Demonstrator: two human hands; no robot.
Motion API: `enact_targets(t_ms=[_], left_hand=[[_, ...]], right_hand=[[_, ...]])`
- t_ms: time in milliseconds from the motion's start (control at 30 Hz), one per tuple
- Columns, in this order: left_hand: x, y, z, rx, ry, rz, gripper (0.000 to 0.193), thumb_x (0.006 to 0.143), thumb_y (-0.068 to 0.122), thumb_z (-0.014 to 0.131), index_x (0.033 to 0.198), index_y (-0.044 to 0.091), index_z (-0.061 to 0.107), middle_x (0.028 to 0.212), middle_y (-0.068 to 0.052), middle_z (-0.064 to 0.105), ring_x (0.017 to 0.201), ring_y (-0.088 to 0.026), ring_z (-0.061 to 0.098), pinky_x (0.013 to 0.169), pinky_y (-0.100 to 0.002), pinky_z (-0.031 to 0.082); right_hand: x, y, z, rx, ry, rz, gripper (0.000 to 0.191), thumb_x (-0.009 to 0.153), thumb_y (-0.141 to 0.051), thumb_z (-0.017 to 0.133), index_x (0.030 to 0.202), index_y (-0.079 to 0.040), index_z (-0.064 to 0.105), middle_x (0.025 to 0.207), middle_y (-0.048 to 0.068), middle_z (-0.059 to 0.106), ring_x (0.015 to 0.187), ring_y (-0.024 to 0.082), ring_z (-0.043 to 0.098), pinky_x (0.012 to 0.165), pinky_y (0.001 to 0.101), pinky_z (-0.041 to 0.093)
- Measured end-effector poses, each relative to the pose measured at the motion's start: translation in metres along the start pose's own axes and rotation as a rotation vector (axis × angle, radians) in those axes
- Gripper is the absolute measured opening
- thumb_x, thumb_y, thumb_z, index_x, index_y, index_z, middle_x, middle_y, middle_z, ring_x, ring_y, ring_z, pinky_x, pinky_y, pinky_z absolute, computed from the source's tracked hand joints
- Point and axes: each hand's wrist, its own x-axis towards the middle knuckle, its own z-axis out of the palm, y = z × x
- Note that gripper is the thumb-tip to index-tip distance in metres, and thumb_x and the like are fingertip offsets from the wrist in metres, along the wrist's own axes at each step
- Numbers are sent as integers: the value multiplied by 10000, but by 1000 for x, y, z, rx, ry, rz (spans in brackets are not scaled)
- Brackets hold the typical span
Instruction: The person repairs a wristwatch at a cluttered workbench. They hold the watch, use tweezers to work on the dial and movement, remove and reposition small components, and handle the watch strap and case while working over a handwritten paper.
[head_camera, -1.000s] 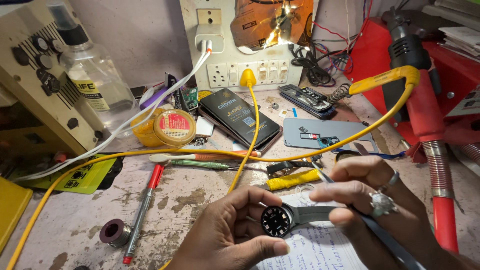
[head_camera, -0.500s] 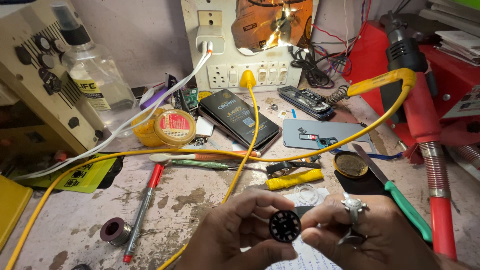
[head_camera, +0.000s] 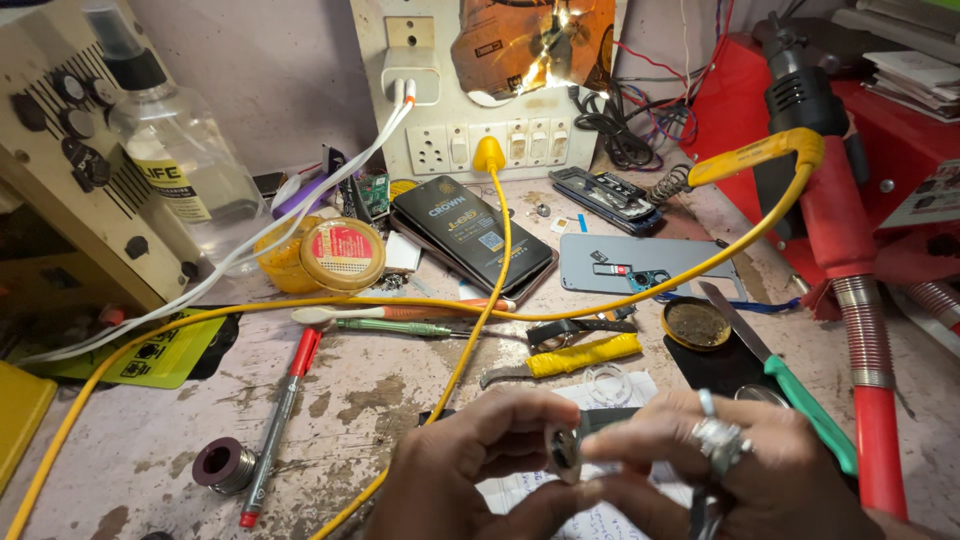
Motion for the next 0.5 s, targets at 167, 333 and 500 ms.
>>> enact_targets(t_ms=[167, 333, 500], left_hand=[[5, -2, 1, -434, -31, -137, 541, 779, -1, 834, 1281, 0, 635, 1150, -92, 768, 1101, -133, 744, 997, -324, 620], [5, -1, 5, -569, -67, -211, 561, 789, -13, 816, 1313, -34, 615, 1129, -138, 758, 1056, -177, 755, 978, -370, 630], [4, 0, 6, -518, -73, -242, 645, 747, 16, 834, 1323, 50, 544, 1101, -149, 769, 1019, -177, 767, 943, -347, 634]], right_hand=[[-1, 2, -1, -13, 69, 115, 299, 774, -171, 895, 1055, -164, 792, 752, -74, 701, 531, -43, 547, 441, 168, 390], [-1, 1, 1, 74, 54, 63, 310, 841, -163, 860, 1138, -124, 783, 912, 0, 726, 585, -13, 577, 469, 162, 417], [3, 2, -3, 105, -59, 48, 308, 875, -220, 831, 1159, -118, 769, 876, -13, 779, 739, 54, 723, 574, 185, 570]])
